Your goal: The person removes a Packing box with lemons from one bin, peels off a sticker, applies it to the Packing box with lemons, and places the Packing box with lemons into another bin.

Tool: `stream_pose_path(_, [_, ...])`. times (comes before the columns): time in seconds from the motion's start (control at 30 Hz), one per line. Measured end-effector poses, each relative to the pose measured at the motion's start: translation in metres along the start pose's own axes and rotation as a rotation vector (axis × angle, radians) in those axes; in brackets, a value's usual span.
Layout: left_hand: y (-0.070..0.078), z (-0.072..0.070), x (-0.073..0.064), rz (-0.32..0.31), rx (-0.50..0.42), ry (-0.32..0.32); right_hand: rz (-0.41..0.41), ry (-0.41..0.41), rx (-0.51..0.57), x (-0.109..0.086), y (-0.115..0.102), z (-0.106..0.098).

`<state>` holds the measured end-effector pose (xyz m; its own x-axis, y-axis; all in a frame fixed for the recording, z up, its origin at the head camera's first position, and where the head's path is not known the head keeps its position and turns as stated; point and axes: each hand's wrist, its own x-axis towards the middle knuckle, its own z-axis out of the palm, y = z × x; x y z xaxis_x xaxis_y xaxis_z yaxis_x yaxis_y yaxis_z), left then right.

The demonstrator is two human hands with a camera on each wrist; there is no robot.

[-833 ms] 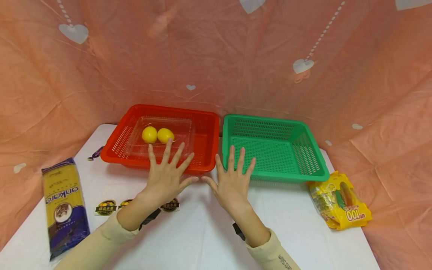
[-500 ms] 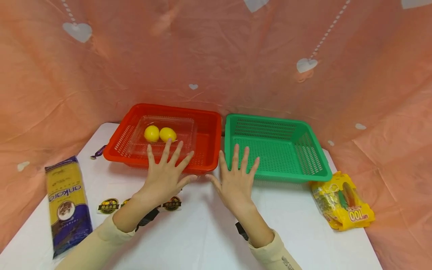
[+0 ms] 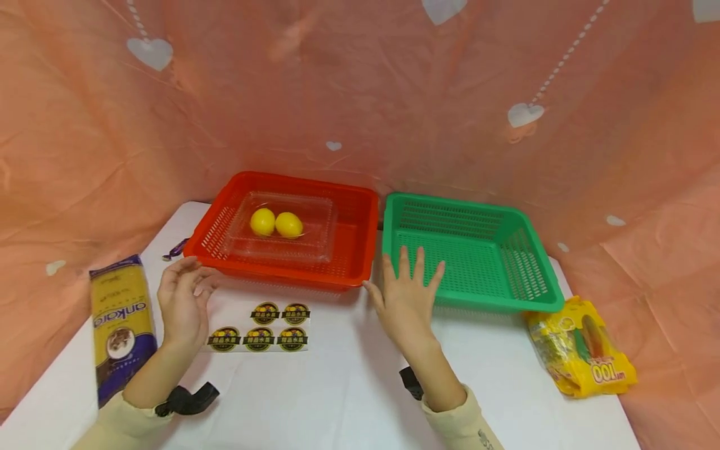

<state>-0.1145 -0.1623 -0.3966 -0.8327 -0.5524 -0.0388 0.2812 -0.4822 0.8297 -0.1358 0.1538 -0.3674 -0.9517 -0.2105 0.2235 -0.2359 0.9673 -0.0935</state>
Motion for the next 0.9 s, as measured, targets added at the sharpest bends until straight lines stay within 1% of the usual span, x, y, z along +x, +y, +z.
stream_pose_path(0.03, [0.002, -0.004, 0.002, -0.019, -0.037, 0.056, -0.001, 0.003, 0.006, 0.000, 0.000, 0.000])
stream_pose_path(0.1, [0.005, -0.009, 0.006, -0.086, -0.093, 0.125, -0.004, 0.012, 0.014, 0.001, 0.001, 0.001])
stream_pose_path(0.13, [0.007, -0.010, 0.008, -0.128, -0.116, 0.145, -0.005, 0.015, 0.018, 0.002, 0.001, 0.002])
stream_pose_path(0.17, [0.008, -0.012, 0.009, -0.170, -0.124, 0.151, -0.007, 0.020, 0.023, 0.002, 0.001, 0.002])
stream_pose_path(0.2, [0.009, -0.012, 0.011, -0.210, -0.131, 0.148, -0.008, 0.023, 0.030, 0.003, 0.001, 0.003])
stream_pose_path(0.3, [0.011, -0.012, 0.013, -0.312, -0.187, 0.102, -0.012, 0.031, 0.046, 0.004, 0.000, 0.004])
stream_pose_path(0.37, [0.012, -0.010, 0.013, -0.347, -0.214, 0.057, -0.013, 0.038, 0.054, 0.005, -0.001, 0.005])
stream_pose_path(0.43, [0.012, -0.007, 0.013, -0.355, -0.257, 0.035, -0.014, 0.043, 0.064, 0.006, -0.001, 0.007])
stream_pose_path(0.5, [0.010, -0.004, 0.012, -0.337, -0.279, 0.039, -0.014, 0.049, 0.074, 0.006, -0.001, 0.008])
stream_pose_path(0.57, [0.007, -0.002, 0.011, -0.298, -0.302, 0.067, -0.016, 0.054, 0.080, 0.007, -0.001, 0.009])
stream_pose_path(0.67, [0.001, 0.001, 0.008, -0.208, -0.316, 0.121, -0.021, 0.062, 0.086, 0.007, -0.002, 0.011])
stream_pose_path(0.77, [-0.008, 0.003, 0.008, -0.100, -0.288, 0.162, -0.029, 0.071, 0.081, 0.007, -0.003, 0.012])
stream_pose_path(0.9, [-0.020, 0.003, 0.009, 0.019, -0.225, 0.178, -0.034, 0.074, 0.078, 0.011, -0.003, 0.014])
